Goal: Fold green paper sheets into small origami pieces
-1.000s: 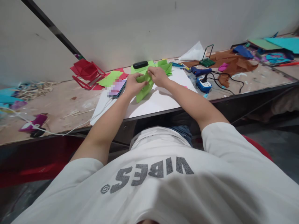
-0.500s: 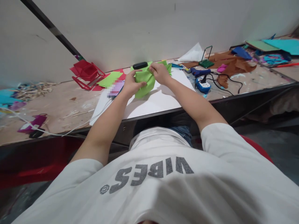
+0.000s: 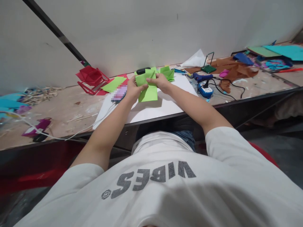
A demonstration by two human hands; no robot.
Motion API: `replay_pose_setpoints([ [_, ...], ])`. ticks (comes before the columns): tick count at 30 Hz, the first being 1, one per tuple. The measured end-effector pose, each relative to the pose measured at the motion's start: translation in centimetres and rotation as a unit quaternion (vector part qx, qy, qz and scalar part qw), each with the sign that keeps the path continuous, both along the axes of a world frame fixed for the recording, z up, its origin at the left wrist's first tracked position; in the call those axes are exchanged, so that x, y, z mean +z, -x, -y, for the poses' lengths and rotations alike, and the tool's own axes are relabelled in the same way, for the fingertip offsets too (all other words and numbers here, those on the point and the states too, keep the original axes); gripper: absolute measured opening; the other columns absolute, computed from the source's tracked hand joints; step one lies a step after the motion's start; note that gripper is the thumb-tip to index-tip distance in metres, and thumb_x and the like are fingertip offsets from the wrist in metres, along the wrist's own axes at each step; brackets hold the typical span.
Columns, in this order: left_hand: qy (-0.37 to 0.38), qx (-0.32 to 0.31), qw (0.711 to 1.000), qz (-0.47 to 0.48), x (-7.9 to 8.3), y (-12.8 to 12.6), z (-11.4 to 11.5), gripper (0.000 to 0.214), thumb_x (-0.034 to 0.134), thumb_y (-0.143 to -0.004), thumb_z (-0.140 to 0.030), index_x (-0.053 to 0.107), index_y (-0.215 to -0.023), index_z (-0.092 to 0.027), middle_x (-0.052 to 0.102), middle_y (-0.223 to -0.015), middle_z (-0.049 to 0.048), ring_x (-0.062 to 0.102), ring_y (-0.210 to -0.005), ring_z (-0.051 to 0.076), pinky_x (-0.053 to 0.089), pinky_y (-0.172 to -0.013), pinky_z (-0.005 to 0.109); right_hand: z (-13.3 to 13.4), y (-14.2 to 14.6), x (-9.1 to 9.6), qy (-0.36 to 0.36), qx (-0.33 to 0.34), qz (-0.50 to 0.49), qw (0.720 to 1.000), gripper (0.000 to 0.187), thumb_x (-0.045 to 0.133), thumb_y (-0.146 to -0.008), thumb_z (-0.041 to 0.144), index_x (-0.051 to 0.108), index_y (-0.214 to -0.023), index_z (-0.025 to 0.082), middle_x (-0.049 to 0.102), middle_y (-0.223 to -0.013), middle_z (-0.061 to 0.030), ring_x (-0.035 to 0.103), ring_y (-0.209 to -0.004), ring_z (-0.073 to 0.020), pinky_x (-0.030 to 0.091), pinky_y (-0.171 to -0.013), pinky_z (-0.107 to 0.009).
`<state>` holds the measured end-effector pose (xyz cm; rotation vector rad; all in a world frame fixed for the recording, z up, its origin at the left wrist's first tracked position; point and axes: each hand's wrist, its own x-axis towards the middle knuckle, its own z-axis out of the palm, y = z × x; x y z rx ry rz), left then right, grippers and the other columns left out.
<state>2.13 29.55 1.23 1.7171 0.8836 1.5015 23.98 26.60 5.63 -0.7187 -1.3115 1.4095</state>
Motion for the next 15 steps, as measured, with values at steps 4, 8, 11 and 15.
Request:
replay_pose_setpoints([
  [4,0.009,-0.011,1.0,0.014,0.0,-0.2,0.0,0.098,0.12,-0.06,-0.073,0.076,-0.133,-0.026,0.091,-0.126,0.0135,0.093,-0.119,0.038,0.075,-0.121,0.059,-1.2,-0.3,-0.1,-0.019,-0.039,-0.01,0.999,0.061,0.128,-0.08,0.063,0.086,-0.096,0.022,0.091,-0.093,-0.0035,0.087,-0.093,-0.0218,0.077,-0.091,-0.038],
  [8,0.014,-0.01,1.0,0.001,0.2,-0.3,0.0,0.095,0.119,-0.06,-0.067,0.076,-0.133,-0.025,0.091,-0.131,0.0148,0.093,-0.124,0.041,0.074,-0.124,0.065,-2.7,-1.3,0.1,-0.035,-0.092,-0.005,0.995,0.063,0.124,-0.088,0.061,0.073,-0.082,0.024,0.08,-0.081,0.0001,0.075,-0.076,-0.0173,0.068,-0.074,-0.032],
  [11,0.021,-0.006,1.0,-0.006,0.3,-0.4,0.2,0.088,0.115,-0.063,-0.056,0.077,-0.135,-0.024,0.091,-0.134,0.0164,0.092,-0.13,0.044,0.072,-0.128,0.069,-3.4,-1.8,0.0,-0.046,-0.113,-0.005,0.993,0.064,0.122,-0.093,0.052,0.067,-0.078,0.024,0.071,-0.074,0.0032,0.065,-0.071,-0.0135,0.06,-0.07,-0.027],
  [15,0.035,-0.004,0.999,-0.002,0.6,-0.7,0.8,0.08,0.111,-0.065,-0.043,0.078,-0.135,-0.023,0.091,-0.135,0.0175,0.09,-0.139,0.047,0.069,-0.134,0.072,-3.8,-1.8,0.0,-0.055,-0.136,0.009,0.989,0.063,0.121,-0.095,0.051,0.065,-0.079,0.026,0.069,-0.075,0.0041,0.062,-0.072,-0.0127,0.058,-0.07,-0.026],
])
